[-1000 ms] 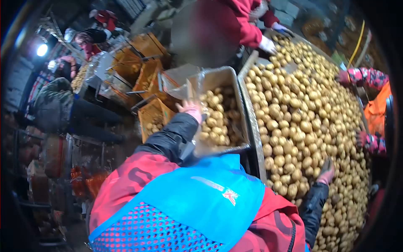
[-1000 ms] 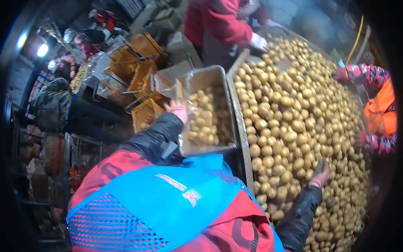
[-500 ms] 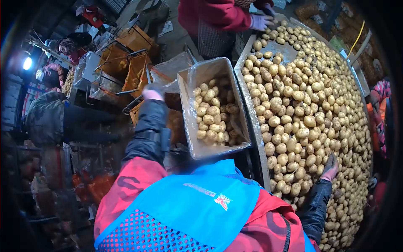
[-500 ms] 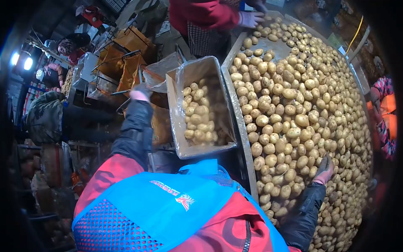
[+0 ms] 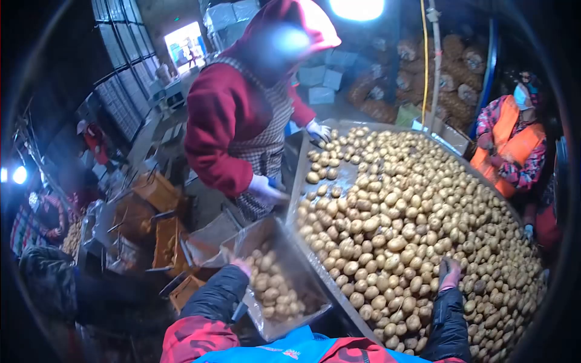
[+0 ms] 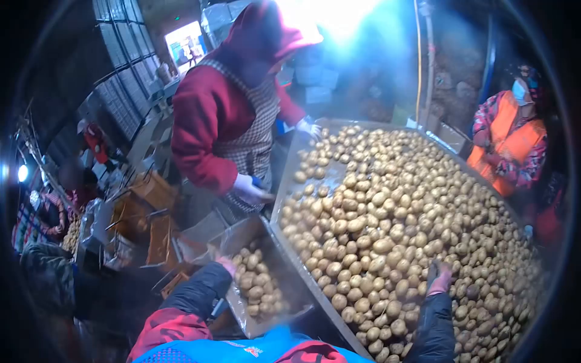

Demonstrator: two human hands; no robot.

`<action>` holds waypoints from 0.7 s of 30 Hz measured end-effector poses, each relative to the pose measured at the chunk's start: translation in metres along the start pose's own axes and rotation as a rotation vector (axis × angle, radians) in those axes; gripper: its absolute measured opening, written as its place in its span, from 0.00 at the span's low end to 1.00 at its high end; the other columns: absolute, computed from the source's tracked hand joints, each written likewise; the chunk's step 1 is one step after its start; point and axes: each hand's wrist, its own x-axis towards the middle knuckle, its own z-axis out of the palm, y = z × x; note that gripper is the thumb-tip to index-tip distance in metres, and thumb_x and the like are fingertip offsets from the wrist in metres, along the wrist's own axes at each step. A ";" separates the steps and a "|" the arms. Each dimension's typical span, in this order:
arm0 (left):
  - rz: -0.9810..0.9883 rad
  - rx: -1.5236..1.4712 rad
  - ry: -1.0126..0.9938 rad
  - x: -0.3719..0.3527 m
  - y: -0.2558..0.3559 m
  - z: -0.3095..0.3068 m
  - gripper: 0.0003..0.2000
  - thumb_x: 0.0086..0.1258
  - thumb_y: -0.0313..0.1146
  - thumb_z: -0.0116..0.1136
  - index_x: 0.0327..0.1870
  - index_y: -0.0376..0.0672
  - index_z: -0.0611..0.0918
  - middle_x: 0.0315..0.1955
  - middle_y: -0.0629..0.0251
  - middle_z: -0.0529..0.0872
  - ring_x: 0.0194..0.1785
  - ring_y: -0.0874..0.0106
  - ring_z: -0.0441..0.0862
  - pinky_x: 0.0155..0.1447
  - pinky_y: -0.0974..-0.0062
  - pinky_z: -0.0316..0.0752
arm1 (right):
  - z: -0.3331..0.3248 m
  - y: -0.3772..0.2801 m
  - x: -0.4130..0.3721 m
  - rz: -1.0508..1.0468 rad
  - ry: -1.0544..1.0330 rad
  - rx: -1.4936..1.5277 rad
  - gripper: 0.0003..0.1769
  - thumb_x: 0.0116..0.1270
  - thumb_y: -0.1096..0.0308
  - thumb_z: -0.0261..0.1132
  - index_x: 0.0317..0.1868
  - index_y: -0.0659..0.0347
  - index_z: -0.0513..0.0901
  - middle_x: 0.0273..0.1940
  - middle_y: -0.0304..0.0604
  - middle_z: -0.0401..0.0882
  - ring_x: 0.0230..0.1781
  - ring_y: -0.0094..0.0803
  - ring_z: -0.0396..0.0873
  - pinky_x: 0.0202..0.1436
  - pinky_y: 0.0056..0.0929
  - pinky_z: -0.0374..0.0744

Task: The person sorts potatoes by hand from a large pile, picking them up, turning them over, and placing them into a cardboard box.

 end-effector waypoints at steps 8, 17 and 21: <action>0.119 0.354 -0.158 -0.063 -0.058 -0.116 0.13 0.68 0.36 0.57 0.49 0.61 0.88 0.50 0.70 0.89 0.60 0.66 0.83 0.66 0.52 0.70 | 0.000 -0.011 -0.019 -0.370 0.160 -0.110 0.07 0.66 0.73 0.67 0.43 0.64 0.87 0.40 0.52 0.84 0.45 0.48 0.82 0.53 0.40 0.79; 0.029 0.293 0.034 -0.092 -0.116 -0.140 0.15 0.69 0.34 0.55 0.53 0.62 0.87 0.52 0.70 0.86 0.64 0.68 0.78 0.73 0.50 0.61 | -0.003 -0.010 -0.017 -0.319 0.111 -0.090 0.09 0.69 0.69 0.66 0.44 0.65 0.86 0.42 0.54 0.83 0.46 0.52 0.81 0.54 0.44 0.78; -0.090 0.457 0.150 -0.080 -0.121 -0.078 0.13 0.72 0.35 0.51 0.49 0.62 0.88 0.50 0.70 0.86 0.61 0.67 0.80 0.71 0.46 0.62 | 0.001 -0.006 -0.016 -0.336 0.165 -0.060 0.07 0.65 0.80 0.66 0.43 0.65 0.86 0.41 0.51 0.83 0.45 0.46 0.81 0.54 0.38 0.78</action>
